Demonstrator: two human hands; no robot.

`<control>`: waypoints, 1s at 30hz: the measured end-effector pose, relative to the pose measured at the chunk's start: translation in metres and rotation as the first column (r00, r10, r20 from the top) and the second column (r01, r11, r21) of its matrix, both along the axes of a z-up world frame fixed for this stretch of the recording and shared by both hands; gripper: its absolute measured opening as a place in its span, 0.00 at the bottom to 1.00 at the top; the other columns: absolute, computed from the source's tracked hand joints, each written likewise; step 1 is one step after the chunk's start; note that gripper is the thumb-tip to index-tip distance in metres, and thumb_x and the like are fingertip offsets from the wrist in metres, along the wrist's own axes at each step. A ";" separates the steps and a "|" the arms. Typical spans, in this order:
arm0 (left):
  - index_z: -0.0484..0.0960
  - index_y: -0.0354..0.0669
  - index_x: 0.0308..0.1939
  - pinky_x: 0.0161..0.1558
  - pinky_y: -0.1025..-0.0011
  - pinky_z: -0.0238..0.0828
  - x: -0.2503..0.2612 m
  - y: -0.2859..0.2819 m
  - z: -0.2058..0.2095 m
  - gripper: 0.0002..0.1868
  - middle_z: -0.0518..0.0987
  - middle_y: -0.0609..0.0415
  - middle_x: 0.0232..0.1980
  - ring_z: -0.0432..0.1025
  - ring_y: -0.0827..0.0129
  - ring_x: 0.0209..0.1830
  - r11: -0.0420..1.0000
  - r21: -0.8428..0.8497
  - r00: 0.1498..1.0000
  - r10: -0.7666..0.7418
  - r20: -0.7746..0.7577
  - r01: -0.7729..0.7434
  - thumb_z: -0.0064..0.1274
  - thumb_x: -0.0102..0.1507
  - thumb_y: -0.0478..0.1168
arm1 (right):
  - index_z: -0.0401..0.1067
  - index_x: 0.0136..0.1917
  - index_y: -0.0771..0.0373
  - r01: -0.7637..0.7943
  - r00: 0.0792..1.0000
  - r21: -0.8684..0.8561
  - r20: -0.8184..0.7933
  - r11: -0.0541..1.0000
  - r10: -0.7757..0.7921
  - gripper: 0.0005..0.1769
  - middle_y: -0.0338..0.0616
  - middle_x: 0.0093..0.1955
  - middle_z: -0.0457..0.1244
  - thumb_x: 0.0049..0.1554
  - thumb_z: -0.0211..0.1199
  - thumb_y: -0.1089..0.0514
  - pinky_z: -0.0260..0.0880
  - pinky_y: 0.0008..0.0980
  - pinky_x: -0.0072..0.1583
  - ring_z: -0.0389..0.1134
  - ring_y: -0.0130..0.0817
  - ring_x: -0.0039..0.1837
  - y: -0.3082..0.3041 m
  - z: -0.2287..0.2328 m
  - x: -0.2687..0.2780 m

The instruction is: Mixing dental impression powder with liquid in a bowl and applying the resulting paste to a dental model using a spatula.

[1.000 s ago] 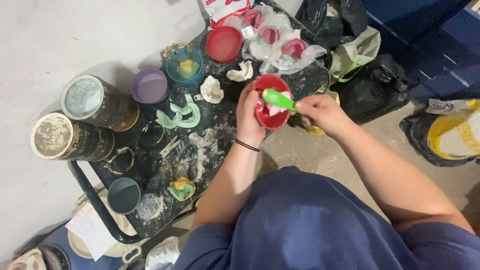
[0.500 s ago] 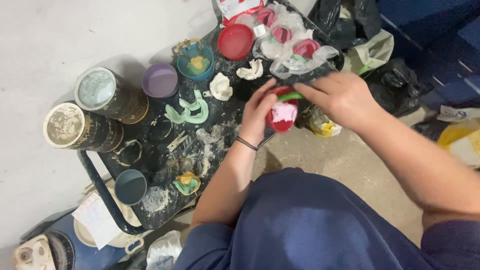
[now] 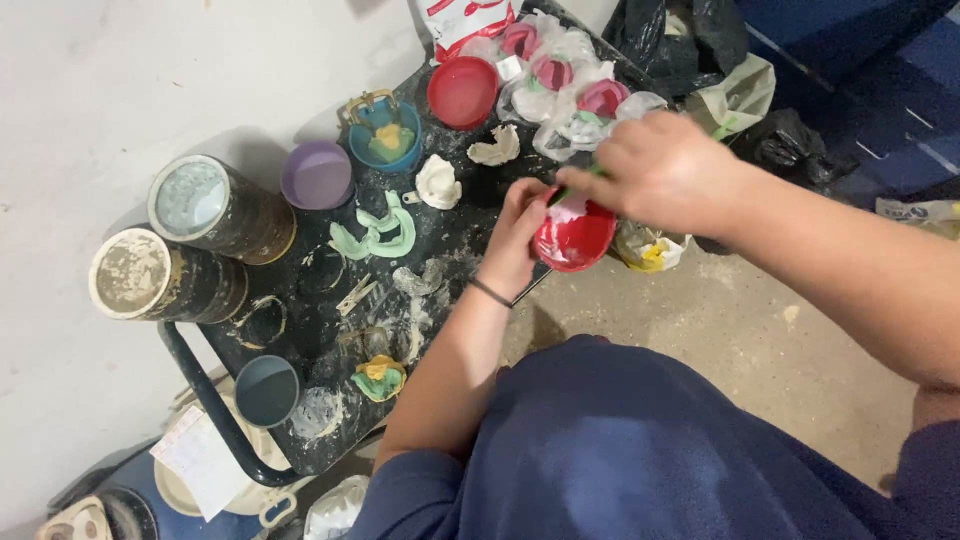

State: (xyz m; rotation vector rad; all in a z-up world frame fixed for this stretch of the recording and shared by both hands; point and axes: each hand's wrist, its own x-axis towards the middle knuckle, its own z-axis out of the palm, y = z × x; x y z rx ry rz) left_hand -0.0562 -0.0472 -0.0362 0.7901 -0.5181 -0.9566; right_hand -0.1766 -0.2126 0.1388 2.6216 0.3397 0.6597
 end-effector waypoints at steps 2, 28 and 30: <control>0.72 0.49 0.64 0.66 0.63 0.66 -0.004 -0.019 -0.017 0.23 0.70 0.52 0.59 0.66 0.65 0.62 0.981 0.091 0.984 0.166 0.071 -0.172 0.59 0.69 0.50 | 0.83 0.53 0.48 -0.113 0.993 -0.118 0.008 0.987 0.115 0.13 0.38 0.36 0.67 0.53 0.72 0.58 0.71 0.34 0.46 0.68 0.34 0.41 0.005 0.001 0.006; 0.80 0.44 0.61 0.60 0.61 0.75 0.022 -0.023 0.019 0.20 0.80 0.45 0.62 0.76 0.60 0.59 0.954 -0.126 0.963 0.268 -0.038 -0.271 0.59 0.67 0.46 | 0.78 0.58 0.53 0.344 0.939 0.167 -0.055 0.924 -0.340 0.15 0.36 0.30 0.60 0.57 0.60 0.60 0.65 0.34 0.31 0.65 0.32 0.28 0.086 -0.056 -0.030; 0.80 0.44 0.63 0.60 0.61 0.75 0.024 -0.020 0.023 0.22 0.80 0.44 0.64 0.76 0.61 0.60 0.948 -0.119 0.951 0.304 0.049 -0.297 0.59 0.67 0.48 | 0.76 0.57 0.55 0.308 0.951 0.125 -0.078 0.943 -0.300 0.18 0.40 0.28 0.59 0.53 0.62 0.62 0.65 0.38 0.29 0.65 0.36 0.26 0.089 -0.052 -0.029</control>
